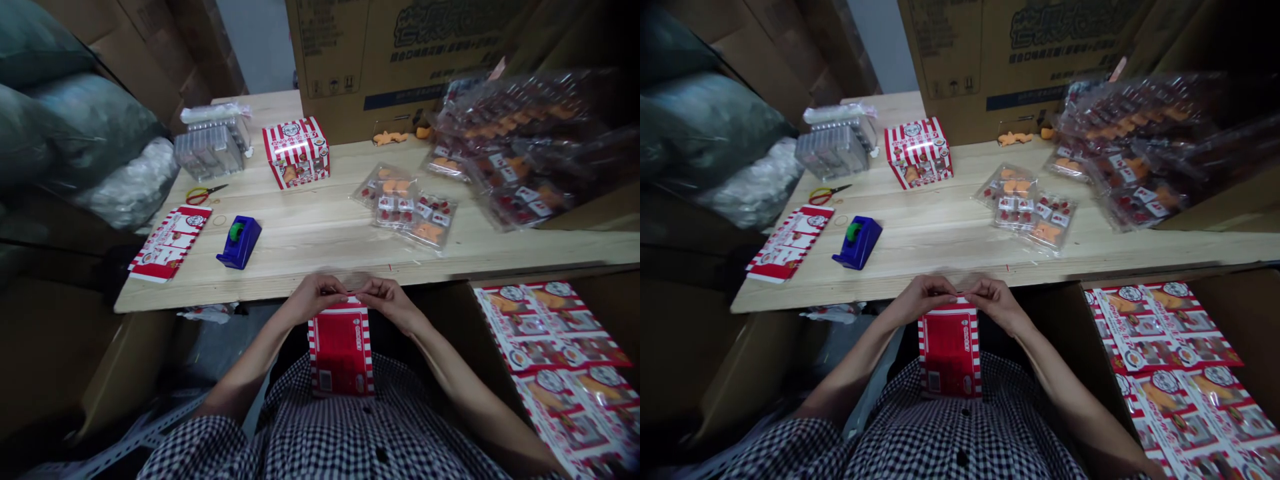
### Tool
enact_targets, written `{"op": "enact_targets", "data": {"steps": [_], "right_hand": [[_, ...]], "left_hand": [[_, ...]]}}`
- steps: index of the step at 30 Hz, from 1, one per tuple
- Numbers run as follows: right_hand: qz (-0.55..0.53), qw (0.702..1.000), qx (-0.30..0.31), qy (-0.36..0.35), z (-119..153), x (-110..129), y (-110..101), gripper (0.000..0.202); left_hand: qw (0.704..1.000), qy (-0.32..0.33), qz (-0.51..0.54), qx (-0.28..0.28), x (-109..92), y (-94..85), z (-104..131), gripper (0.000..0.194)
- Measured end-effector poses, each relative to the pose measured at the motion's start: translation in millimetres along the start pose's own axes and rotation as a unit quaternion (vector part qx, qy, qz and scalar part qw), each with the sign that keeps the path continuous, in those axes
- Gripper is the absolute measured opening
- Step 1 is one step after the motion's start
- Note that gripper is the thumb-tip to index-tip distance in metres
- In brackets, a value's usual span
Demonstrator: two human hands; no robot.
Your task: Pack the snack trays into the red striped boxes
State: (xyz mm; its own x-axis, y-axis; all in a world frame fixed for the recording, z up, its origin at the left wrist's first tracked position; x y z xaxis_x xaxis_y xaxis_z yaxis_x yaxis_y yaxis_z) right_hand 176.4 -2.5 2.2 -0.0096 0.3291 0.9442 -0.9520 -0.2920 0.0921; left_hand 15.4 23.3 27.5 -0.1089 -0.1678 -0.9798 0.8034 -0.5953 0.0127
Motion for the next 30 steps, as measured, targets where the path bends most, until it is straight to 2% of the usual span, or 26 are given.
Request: {"op": "enact_targets", "data": {"steps": [7,10,15,24,30], "right_hand": [[-0.025,0.997,0.069,0.008,12.2,3.6,4.7,0.032],[-0.03,0.996,0.082,-0.016,13.9,7.1,7.3,0.036],[-0.012,0.994,0.102,-0.025,14.8,8.6,8.4,0.035],[0.001,0.995,0.094,-0.029,15.6,6.0,7.2,0.036],[0.046,0.996,0.066,-0.034,11.4,14.2,0.1,0.025]], "left_hand": [[0.999,-0.031,0.033,-0.005,10.4,-4.0,-1.3,0.023],[0.999,-0.025,0.03,-0.012,7.5,-6.0,-0.7,0.023],[0.999,-0.014,0.044,0.024,-2.8,-1.7,1.6,0.022],[1.0,0.019,-0.023,-0.001,-7.5,-0.4,2.5,0.017],[0.999,0.027,-0.022,0.004,-10.8,4.6,1.1,0.016]]}}
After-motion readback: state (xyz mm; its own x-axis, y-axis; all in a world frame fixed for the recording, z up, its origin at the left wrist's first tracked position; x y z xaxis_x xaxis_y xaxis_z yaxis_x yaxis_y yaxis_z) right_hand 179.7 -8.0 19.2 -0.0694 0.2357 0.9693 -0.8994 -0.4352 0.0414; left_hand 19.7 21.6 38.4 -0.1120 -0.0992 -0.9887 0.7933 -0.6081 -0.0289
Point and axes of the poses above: each hand's wrist, its own z-axis away from the middle knuckle, its own y-axis out of the palm, x = y × z, the point moved 7 cm from there along -z, towards the middle knuckle, and after that the axes turned 11 degrees about z, right-handed, at the moved point
